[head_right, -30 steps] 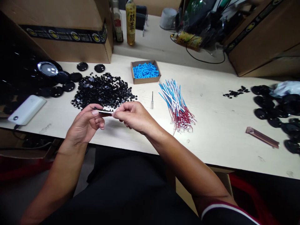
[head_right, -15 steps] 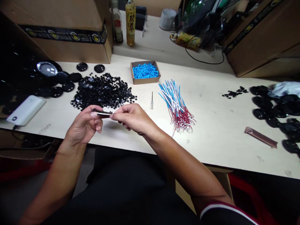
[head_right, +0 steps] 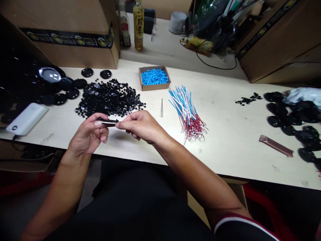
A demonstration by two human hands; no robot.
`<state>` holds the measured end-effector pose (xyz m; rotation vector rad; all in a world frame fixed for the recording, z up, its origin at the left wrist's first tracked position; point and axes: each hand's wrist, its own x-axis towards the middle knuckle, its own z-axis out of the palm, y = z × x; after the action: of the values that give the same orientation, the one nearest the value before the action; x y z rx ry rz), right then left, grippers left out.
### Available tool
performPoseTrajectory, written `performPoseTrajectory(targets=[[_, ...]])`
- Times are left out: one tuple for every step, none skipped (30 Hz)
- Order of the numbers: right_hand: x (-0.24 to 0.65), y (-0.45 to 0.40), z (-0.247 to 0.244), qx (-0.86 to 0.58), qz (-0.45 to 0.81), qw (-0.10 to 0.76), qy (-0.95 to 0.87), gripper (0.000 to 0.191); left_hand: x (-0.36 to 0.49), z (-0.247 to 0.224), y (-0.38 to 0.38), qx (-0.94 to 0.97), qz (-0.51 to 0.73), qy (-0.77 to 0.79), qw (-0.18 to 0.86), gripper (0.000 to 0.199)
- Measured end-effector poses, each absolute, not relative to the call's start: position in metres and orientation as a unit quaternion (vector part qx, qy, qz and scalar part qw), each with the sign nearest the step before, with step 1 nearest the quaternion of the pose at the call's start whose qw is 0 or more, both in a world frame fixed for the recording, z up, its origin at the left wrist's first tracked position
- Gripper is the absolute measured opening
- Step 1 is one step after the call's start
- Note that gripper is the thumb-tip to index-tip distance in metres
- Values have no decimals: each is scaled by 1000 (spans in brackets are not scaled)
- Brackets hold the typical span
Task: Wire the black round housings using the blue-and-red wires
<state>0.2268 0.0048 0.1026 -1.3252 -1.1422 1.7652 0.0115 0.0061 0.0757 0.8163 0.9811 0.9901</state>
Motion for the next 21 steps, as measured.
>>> performPoseTrajectory(targets=[[227, 5, 102, -501, 675, 324, -435, 32, 11, 76, 6, 365, 444, 437, 692, 28], [227, 6, 101, -495, 679, 325, -433, 34, 11, 76, 6, 365, 445, 435, 693, 27], [228, 6, 100, -489, 685, 327, -429, 36, 11, 77, 6, 364, 445, 433, 694, 27], [228, 7, 100, -483, 692, 329, -423, 37, 11, 77, 6, 362, 446, 431, 696, 27], [228, 7, 100, -477, 701, 330, -415, 39, 11, 76, 6, 360, 446, 429, 698, 27], [228, 8, 100, -473, 709, 330, -406, 40, 10, 76, 6, 357, 447, 427, 701, 27], [228, 8, 99, -468, 718, 327, -398, 41, 10, 76, 6, 353, 447, 425, 704, 27], [228, 8, 99, -463, 727, 324, -390, 41, 10, 75, 6, 349, 446, 422, 708, 28], [228, 9, 99, -460, 735, 319, -383, 42, 10, 75, 6, 345, 445, 418, 712, 28], [228, 9, 99, -458, 741, 317, -375, 42, 10, 74, 6, 342, 445, 414, 717, 29], [228, 9, 99, -459, 744, 317, -369, 43, 10, 74, 6, 339, 444, 410, 721, 29], [228, 9, 98, -461, 744, 319, -363, 45, 10, 74, 6, 336, 445, 407, 724, 30], [228, 9, 98, -463, 743, 323, -359, 46, 10, 75, 6, 334, 445, 403, 726, 30], [228, 9, 97, -465, 742, 326, -357, 47, 10, 75, 6, 332, 445, 400, 729, 30], [228, 8, 96, -465, 741, 329, -357, 48, 10, 75, 7, 330, 445, 397, 732, 30], [228, 8, 96, -463, 740, 331, -359, 48, 11, 75, 7, 328, 444, 394, 735, 30], [229, 8, 95, -460, 738, 334, -363, 48, 11, 76, 8, 326, 443, 391, 738, 29], [229, 8, 94, -456, 735, 339, -370, 47, 12, 75, 8, 325, 442, 387, 741, 29], [229, 8, 93, -450, 732, 344, -379, 46, 12, 75, 8, 325, 440, 383, 744, 29], [229, 7, 92, -443, 729, 348, -390, 44, 12, 74, 9, 326, 440, 379, 746, 30], [229, 7, 91, -434, 728, 351, -399, 43, 12, 73, 9, 326, 440, 374, 749, 30]])
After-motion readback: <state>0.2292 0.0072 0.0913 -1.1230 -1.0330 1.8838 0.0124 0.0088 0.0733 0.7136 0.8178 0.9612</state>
